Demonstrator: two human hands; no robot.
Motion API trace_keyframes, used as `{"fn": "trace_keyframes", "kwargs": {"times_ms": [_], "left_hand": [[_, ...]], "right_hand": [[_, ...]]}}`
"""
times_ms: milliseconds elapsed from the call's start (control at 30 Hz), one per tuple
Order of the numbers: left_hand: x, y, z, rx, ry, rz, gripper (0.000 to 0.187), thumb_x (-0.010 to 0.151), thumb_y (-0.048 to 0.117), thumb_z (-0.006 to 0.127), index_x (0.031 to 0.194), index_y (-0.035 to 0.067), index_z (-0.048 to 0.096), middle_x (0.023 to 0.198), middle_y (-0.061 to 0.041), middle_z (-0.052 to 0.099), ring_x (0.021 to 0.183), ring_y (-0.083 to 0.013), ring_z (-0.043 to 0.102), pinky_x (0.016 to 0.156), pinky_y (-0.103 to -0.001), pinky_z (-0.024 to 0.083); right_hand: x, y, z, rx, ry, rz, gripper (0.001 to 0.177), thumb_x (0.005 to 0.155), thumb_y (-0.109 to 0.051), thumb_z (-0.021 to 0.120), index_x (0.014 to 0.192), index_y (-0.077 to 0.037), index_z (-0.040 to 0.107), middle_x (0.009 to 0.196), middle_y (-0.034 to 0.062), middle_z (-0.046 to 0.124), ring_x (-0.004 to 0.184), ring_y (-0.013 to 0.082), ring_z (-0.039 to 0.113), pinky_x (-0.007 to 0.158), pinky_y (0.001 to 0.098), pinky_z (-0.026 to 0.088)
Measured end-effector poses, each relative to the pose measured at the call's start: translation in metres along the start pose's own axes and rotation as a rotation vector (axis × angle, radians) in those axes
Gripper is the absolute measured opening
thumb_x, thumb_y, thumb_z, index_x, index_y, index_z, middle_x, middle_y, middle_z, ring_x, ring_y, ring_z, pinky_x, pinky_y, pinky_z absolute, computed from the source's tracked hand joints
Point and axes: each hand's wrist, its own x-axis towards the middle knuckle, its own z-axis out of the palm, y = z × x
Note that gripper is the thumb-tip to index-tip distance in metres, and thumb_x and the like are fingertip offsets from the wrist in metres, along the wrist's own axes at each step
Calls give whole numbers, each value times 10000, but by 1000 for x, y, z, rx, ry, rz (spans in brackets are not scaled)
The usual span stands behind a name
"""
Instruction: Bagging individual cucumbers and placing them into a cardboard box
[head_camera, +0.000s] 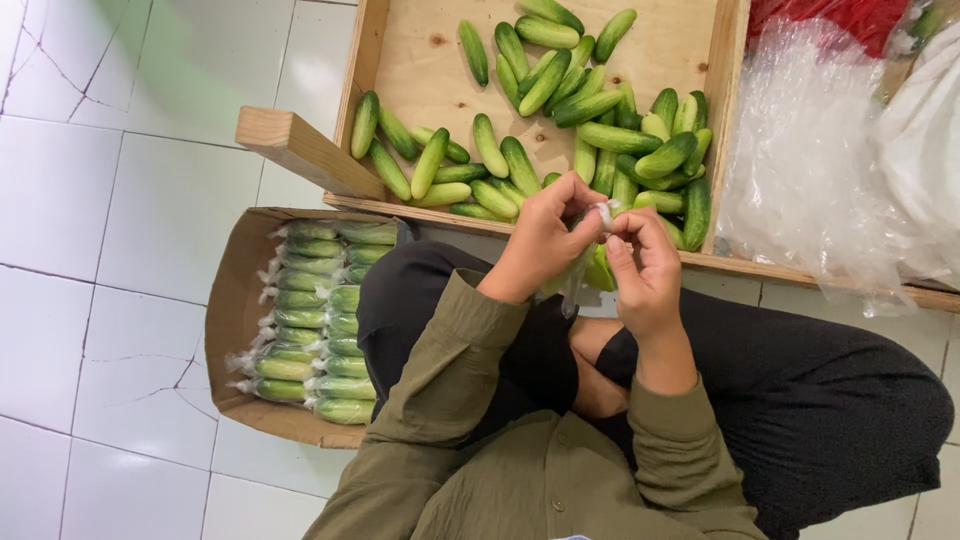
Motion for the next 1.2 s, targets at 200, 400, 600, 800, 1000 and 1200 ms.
{"fn": "trace_keyframes", "kwargs": {"times_ms": [200, 400, 600, 800, 1000, 1200], "left_hand": [[-4, 9, 11, -208, -46, -30, 149, 910, -3, 658, 1055, 30, 657, 754, -120, 715, 633, -197, 740, 640, -308, 591], [-4, 36, 11, -191, -190, -49, 250, 897, -6, 612, 1135, 70, 596, 788, -90, 711, 615, -163, 720, 650, -307, 583], [-9, 45, 9, -221, -362, -129, 218, 994, 73, 636, 1210, 48, 620, 800, -64, 723, 682, -93, 665, 753, -301, 551], [-13, 43, 16, -334, -387, -226, 200, 1029, 98, 618, 1204, 16, 665, 863, -93, 756, 708, -94, 693, 720, -282, 567], [-10, -30, 14, -691, -177, -443, 332, 1080, 268, 595, 1309, 31, 636, 906, -126, 755, 799, -182, 781, 676, -341, 653], [-5, -22, 13, -768, -14, -370, 338, 1108, 335, 604, 1285, 53, 657, 1094, -132, 766, 900, -136, 761, 712, -305, 645]], "right_hand": [[-6, 19, 0, 135, 186, 70, 151, 1095, -31, 552, 1178, 94, 543, 982, 148, 547, 840, 152, 581, 735, 292, 518], [-7, 29, -12, 137, 203, 57, 129, 1015, -17, 694, 996, 99, 642, 925, 190, 623, 830, 168, 612, 722, 290, 499], [-4, 28, -31, 106, 339, 0, 176, 1028, -22, 716, 913, 88, 639, 843, 177, 569, 783, 165, 542, 767, 281, 458], [-8, 29, -50, 68, 377, -23, 167, 1019, 36, 727, 905, 119, 636, 843, 221, 577, 751, 204, 568, 757, 298, 490], [6, -11, -15, 318, 257, 442, 479, 1088, -389, 489, 1382, -11, 471, 1213, 113, 645, 1054, 169, 693, 886, 294, 638], [-19, 16, 5, 473, -95, 592, 725, 1017, -613, 394, 1290, 52, 489, 1111, 242, 587, 863, 276, 605, 716, 390, 505]]}}
